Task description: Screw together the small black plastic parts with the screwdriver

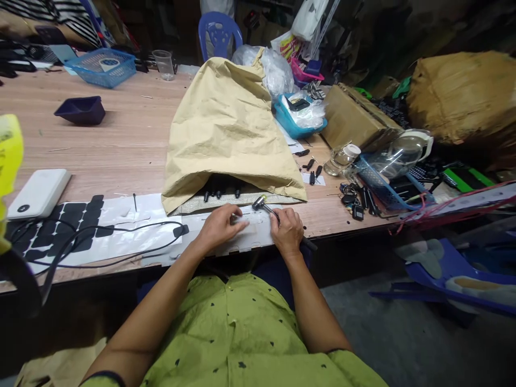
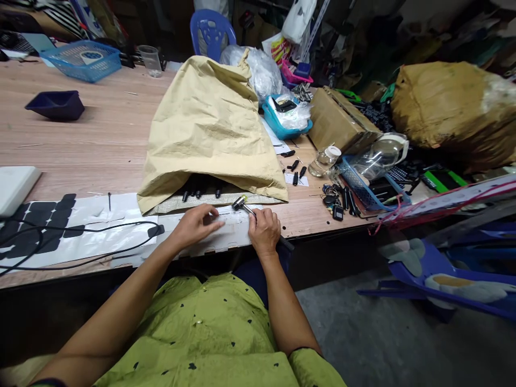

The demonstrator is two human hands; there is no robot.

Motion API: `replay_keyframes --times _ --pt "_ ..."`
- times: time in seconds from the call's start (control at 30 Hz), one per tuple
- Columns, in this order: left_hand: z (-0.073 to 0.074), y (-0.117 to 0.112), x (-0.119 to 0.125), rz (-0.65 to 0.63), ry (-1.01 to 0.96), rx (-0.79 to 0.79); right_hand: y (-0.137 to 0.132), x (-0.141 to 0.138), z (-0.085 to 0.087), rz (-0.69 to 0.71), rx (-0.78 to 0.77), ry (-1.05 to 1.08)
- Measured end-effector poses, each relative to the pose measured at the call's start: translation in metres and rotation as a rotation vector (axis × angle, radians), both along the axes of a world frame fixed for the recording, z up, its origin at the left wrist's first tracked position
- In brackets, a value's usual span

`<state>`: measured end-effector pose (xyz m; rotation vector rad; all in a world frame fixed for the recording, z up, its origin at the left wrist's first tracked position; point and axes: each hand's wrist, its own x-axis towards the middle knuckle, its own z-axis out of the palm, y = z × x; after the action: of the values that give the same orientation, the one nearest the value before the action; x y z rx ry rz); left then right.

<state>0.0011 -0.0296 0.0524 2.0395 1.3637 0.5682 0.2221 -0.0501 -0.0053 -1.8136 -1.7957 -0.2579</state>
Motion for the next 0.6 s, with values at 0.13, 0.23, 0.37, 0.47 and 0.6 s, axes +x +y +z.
replay_keyframes --times 0.13,0.23,0.37,0.47,0.6 --pt "0.012 0.040 0.026 0.393 0.182 0.049 0.001 0.000 -0.001 0.003 0.039 -0.019" --pt "0.013 0.059 0.039 0.452 0.326 0.036 0.002 -0.001 -0.002 0.009 0.041 -0.012" --pt "0.005 0.058 0.034 0.396 0.364 0.053 0.002 -0.003 -0.001 0.014 0.029 0.001" --pt "-0.002 0.041 0.017 0.362 0.314 0.105 0.001 -0.004 0.000 0.014 0.022 -0.001" --pt "-0.013 0.009 -0.002 0.214 0.196 0.174 -0.001 -0.004 0.001 0.024 0.007 0.000"
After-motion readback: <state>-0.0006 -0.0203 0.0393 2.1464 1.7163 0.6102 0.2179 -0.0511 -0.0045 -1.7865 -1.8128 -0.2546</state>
